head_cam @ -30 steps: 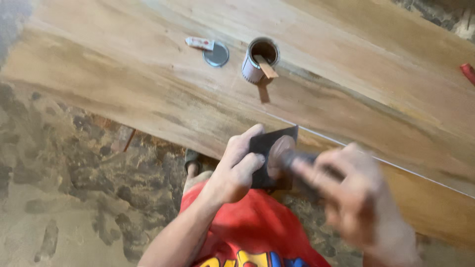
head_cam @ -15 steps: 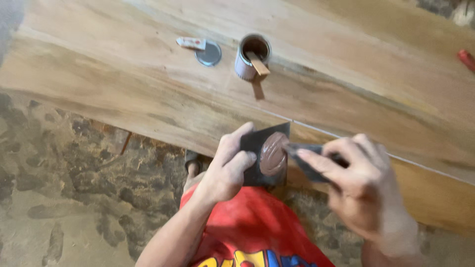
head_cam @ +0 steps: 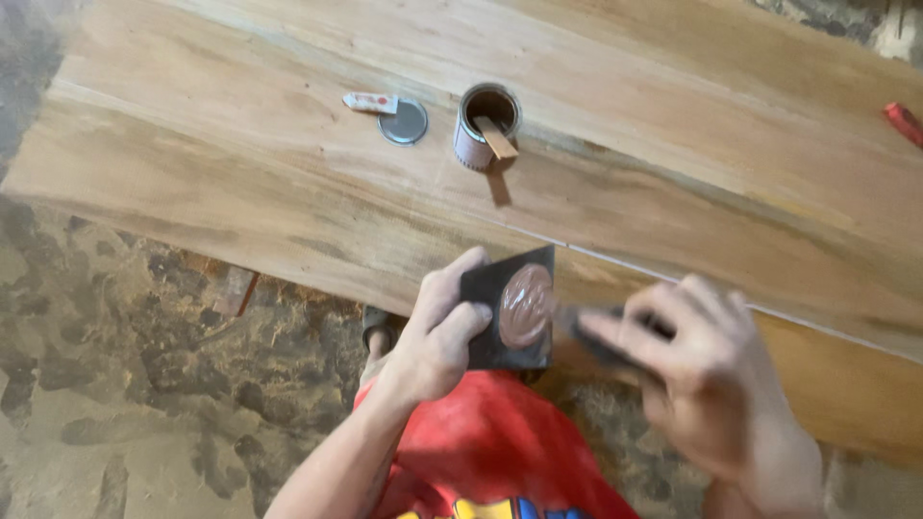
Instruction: The person scrapes a wooden plank with a metal scraper, then scoops wood filler from a can onto the scraper. They add a small amount of white paste from a tube and mix the two substances together on the scraper using another scraper.
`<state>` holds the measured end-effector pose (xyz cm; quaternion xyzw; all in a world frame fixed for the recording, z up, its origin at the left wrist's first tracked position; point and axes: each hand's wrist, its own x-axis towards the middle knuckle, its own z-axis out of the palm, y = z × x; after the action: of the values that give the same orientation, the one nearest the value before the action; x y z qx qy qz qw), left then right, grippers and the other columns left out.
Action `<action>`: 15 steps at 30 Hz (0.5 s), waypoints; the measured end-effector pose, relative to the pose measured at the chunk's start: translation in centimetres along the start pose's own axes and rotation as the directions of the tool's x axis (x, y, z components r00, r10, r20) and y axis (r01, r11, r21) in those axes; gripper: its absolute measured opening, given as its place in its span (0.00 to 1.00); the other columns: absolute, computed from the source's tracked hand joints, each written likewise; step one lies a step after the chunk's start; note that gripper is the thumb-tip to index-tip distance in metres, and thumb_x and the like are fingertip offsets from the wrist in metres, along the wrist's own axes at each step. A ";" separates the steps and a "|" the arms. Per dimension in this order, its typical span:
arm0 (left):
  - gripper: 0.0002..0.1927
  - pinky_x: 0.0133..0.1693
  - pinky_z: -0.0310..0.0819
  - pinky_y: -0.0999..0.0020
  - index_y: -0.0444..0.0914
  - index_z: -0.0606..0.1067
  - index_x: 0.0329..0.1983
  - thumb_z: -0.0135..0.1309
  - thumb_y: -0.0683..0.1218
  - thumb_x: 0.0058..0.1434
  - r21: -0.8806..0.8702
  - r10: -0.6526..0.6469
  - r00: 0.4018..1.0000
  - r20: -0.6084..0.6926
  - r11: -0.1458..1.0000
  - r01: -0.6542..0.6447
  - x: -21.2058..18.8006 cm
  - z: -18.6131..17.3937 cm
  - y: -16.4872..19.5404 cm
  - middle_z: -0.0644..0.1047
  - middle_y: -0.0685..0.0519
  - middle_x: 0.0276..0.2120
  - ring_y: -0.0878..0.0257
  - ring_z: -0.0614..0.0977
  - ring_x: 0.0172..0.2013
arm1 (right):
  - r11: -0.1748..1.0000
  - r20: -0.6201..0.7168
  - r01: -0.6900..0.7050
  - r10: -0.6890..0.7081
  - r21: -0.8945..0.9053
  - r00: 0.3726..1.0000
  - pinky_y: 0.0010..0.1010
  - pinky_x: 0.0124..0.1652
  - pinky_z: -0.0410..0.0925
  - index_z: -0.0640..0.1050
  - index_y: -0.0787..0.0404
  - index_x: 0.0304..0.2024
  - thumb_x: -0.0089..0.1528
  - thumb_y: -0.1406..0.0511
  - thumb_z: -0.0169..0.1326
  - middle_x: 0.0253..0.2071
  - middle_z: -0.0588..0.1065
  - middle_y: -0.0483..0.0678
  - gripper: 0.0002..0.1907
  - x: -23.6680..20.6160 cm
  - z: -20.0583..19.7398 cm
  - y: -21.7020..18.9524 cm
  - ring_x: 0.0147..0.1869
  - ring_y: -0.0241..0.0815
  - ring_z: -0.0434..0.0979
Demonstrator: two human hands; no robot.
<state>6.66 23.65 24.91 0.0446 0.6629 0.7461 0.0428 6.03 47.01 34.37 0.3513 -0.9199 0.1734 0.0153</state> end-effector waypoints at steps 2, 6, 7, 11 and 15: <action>0.09 0.32 0.65 0.69 0.32 0.66 0.34 0.45 0.42 0.53 -0.042 -0.047 0.999 0.012 0.998 0.047 0.0 0.3 0.4 0.68 0.51 0.23 0.65 0.68 0.28 | 1.000 -0.054 -0.012 0.011 -0.006 0.999 0.43 0.45 0.64 0.83 0.52 0.48 0.43 0.74 0.57 0.36 0.74 0.47 0.29 -0.2 -0.2 -0.1 0.44 0.52 0.72; 0.09 0.34 0.66 0.69 0.32 0.67 0.35 0.44 0.42 0.52 -0.081 -0.020 1.000 0.021 0.996 0.021 0.1 0.5 0.2 0.68 0.52 0.25 0.67 0.67 0.31 | 0.997 0.016 0.058 -0.059 0.043 0.998 0.40 0.39 0.62 0.84 0.50 0.49 0.41 0.73 0.56 0.36 0.74 0.44 0.31 0.1 -0.3 -0.2 0.42 0.47 0.73; 0.09 0.34 0.66 0.70 0.32 0.67 0.35 0.44 0.41 0.52 -0.060 -0.025 1.000 0.015 0.998 0.026 0.0 0.5 -0.1 0.68 0.53 0.25 0.67 0.68 0.31 | 1.000 -0.001 0.003 -0.003 0.009 1.000 0.41 0.37 0.61 0.84 0.50 0.46 0.43 0.74 0.58 0.34 0.75 0.43 0.28 0.1 -0.3 -0.2 0.41 0.47 0.73; 0.08 0.36 0.65 0.70 0.34 0.67 0.37 0.44 0.41 0.54 -0.213 -0.100 0.993 0.055 0.971 0.110 -0.5 0.6 -1.6 0.69 0.56 0.29 0.68 0.68 0.34 | 0.998 -0.102 0.055 -0.052 0.031 0.993 0.43 0.43 0.64 0.83 0.52 0.49 0.47 0.76 0.57 0.36 0.73 0.47 0.28 -0.4 0.3 -0.2 0.42 0.49 0.72; 0.15 0.44 0.70 0.69 0.33 0.70 0.45 0.44 0.39 0.53 -0.473 -0.232 0.972 -0.022 0.859 0.194 -0.1 0.8 -3.5 0.73 0.53 0.37 0.65 0.73 0.40 | 0.986 -0.061 0.025 -0.015 0.162 0.998 0.38 0.41 0.63 0.84 0.51 0.47 0.45 0.72 0.60 0.34 0.73 0.45 0.26 -2.1 0.2 0.5 0.39 0.45 0.72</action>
<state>6.90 24.79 21.55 -0.0700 0.4654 0.8756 0.1085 7.36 48.64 33.70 0.3552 -0.8983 0.2581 0.0157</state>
